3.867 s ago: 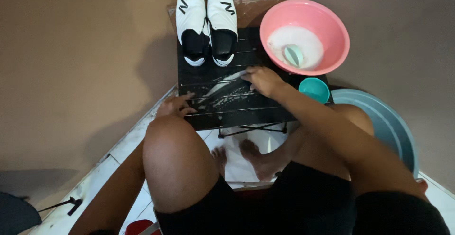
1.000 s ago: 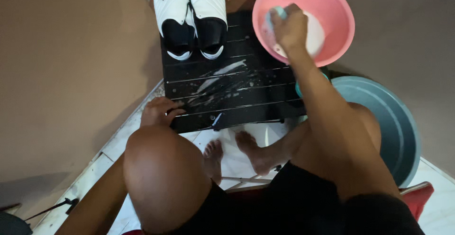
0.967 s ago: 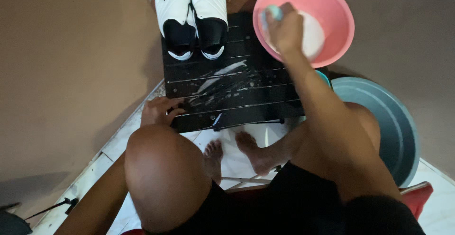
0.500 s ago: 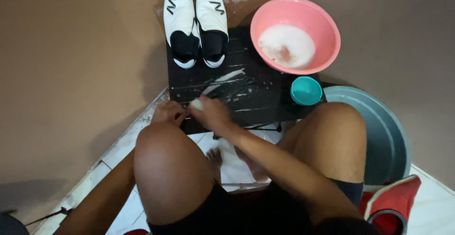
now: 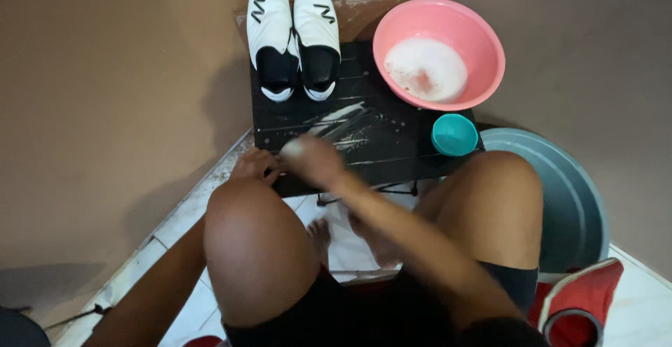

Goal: The person removes the laces from a pair of white sneakers, scrubs them with a brush and soapy water on a small table, and rinses them with water from a cup. The laces are then placed back on the table.

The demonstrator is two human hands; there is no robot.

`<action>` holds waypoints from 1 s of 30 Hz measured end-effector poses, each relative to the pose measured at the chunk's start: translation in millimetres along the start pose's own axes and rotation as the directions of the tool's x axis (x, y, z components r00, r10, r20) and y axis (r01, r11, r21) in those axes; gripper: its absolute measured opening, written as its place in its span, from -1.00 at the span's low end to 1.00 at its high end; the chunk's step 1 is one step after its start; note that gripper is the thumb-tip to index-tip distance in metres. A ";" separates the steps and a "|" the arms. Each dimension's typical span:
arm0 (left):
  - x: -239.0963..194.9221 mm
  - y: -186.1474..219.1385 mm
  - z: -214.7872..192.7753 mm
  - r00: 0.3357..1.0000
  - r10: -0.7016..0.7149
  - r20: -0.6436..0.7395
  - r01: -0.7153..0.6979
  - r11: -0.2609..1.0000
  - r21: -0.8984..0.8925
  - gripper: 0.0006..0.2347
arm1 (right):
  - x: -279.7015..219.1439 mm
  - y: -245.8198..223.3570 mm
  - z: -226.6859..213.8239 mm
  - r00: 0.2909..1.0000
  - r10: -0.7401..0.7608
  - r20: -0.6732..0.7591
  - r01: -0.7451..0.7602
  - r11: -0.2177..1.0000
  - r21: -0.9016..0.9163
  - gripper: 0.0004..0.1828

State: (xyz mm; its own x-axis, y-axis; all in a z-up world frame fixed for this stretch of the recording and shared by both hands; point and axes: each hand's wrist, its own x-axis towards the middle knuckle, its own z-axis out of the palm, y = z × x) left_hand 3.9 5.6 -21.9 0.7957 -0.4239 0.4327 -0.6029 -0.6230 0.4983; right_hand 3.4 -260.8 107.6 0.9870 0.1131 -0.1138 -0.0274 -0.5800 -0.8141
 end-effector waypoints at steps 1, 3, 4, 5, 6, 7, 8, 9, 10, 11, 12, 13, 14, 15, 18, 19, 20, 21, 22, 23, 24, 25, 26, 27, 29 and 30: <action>-4.3 -9.4 6.4 0.998 -0.019 0.058 0.017 0.999 0.031 -0.83 | -13.6 -22.8 0.5 0.996 -0.033 0.083 0.043 0.992 -0.117 -0.41; -4.0 -3.7 4.2 0.992 -0.045 0.121 0.037 0.997 0.065 -0.83 | -16.8 -33.2 -8.3 0.983 -0.054 0.173 0.092 0.970 -0.223 -0.36; 0.7 11.4 -4.6 0.991 -0.055 0.120 0.042 0.993 0.108 -0.80 | -6.5 -21.1 -17.1 0.990 -0.019 0.143 0.056 0.963 -0.263 -0.40; 5.8 26.7 -13.2 0.991 -0.063 0.117 0.046 0.988 0.149 -0.78 | 3.7 -9.4 -26.1 0.994 0.016 0.111 0.019 0.952 -0.304 -0.44; 2.4 29.3 -21.2 0.990 -0.068 0.121 0.050 0.987 0.150 -0.78 | 22.4 9.6 -41.6 0.993 0.019 0.116 0.017 0.953 -0.302 -0.44; 4.5 32.4 -26.6 0.986 -0.091 0.143 0.070 0.988 0.141 -0.76 | 42.1 29.7 -61.7 0.997 0.073 0.010 -0.065 0.937 -0.343 -0.50; 6.6 36.0 -32.3 0.980 -0.112 0.164 0.091 0.987 0.132 -0.75 | 61.1 49.7 -82.2 0.988 0.121 -0.099 -0.150 0.915 -0.376 -0.56; 10.2 38.4 -33.8 0.981 -0.107 0.161 0.086 0.987 0.133 -0.75 | 75.2 63.3 -98.2 0.988 0.118 -0.104 -0.149 0.915 -0.376 -0.56; 13.5 40.7 -35.6 0.978 -0.131 0.165 0.110 0.985 0.131 -0.74 | 89.1 76.5 -114.1 0.973 0.129 -0.191 -0.205 0.864 -0.460 -0.46; 13.1 44.0 -37.1 0.972 -0.161 0.168 0.141 0.982 0.129 -0.73 | 102.1 90.4 -127.8 0.953 0.131 -0.272 -0.263 0.803 -0.535 -0.36; 10.9 39.7 -33.5 0.973 -0.163 0.165 0.142 0.981 0.130 -0.73 | 86.0 69.4 -125.5 0.954 0.128 -0.271 -0.260 0.804 -0.535 -0.36; 8.1 35.6 -30.9 0.979 -0.140 0.150 0.123 0.985 0.119 -0.76 | 68.9 48.4 -122.5 0.963 0.092 -0.253 -0.215 0.828 -0.518 -0.39; 5.4 31.6 -28.0 0.984 -0.118 0.134 0.104 0.989 0.108 -0.78 | 51.8 27.7 -119.9 0.970 0.055 -0.237 -0.170 0.850 -0.499 -0.41; 2.5 27.2 -23.4 0.984 -0.118 0.136 0.104 0.989 0.105 -0.78 | 32.7 7.6 -90.3 0.970 0.057 -0.237 -0.172 0.849 -0.500 -0.41; -10.0 5.8 -7.7 0.994 -0.067 0.082 0.058 0.992 0.112 -0.75 | -11.9 -34.8 -15.8 0.993 0.117 0.035 -0.112 0.987 -0.117 -0.54; -14.1 -8.0 -0.4 0.993 -0.082 0.090 0.068 0.986 0.152 -0.77 | -17.1 -36.2 -1.4 0.996 0.022 0.086 -0.009 0.989 -0.151 -0.48; -18.1 -22.1 7.2 0.990 -0.098 0.097 0.077 0.978 0.192 -0.78 | -22.0 -37.2 13.3 0.988 -0.069 0.139 0.094 0.979 -0.180 -0.41; -9.4 -5.7 -1.6 0.991 -0.097 0.096 0.077 0.979 0.190 -0.78 | -17.7 -32.4 -4.1 0.988 -0.068 0.139 0.093 0.979 -0.183 -0.41; -1.0 10.4 -10.9 0.986 -0.098 0.132 0.072 0.980 0.187 -0.76 | -13.5 -28.1 -21.1 0.992 0.042 0.115 -0.021 0.983 -0.182 -0.55; 6.1 25.7 -23.4 0.980 -0.101 0.171 0.068 0.980 0.188 -0.72 | -9.5 -25.5 -36.3 0.984 0.152 0.093 -0.134 0.975 -0.175 -0.68; 1.4 28.5 -24.6 0.980 -0.101 0.171 0.068 0.980 0.188 -0.72 | 13.1 5.0 -53.5 0.984 0.152 0.094 -0.134 0.976 -0.174 -0.68; 2.5 28.9 -26.4 0.987 -0.061 0.147 0.037 0.986 0.165 -0.74 | 40.1 33.7 -73.3 0.981 0.189 -0.035 -0.192 0.952 -0.239 -0.62; 3.3 29.6 -28.3 0.992 -0.022 0.122 0.004 0.990 0.142 -0.76 | 67.0 61.9 -93.4 0.962 0.216 -0.166 -0.257 0.921 -0.293 -0.55; 3.1 31.5 -27.9 0.992 -0.018 0.121 0.000 0.989 0.147 -0.76 | 83.8 81.1 -106.1 0.962 0.213 -0.169 -0.255 0.923 -0.290 -0.55; 1.1 36.5 -24.2 0.992 -0.104 0.065 0.094 0.985 0.147 -0.73 | 115.5 122.8 -131.7 0.929 0.188 -0.319 -0.336 0.792 -0.510 -0.35; 2.7 40.6 -28.9 0.993 -0.102 0.066 0.091 0.985 0.149 -0.73 | 93.9 93.1 -129.3 0.928 0.188 -0.321 -0.336 0.793 -0.508 -0.35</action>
State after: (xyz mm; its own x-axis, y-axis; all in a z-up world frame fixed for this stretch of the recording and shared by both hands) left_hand -20.1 -1.8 21.2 0.8549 -0.4007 0.3295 -0.5127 -0.7501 0.4178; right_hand 114.0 -408.5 94.7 0.9618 -0.2632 -0.0758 -0.2734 -0.9077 -0.3184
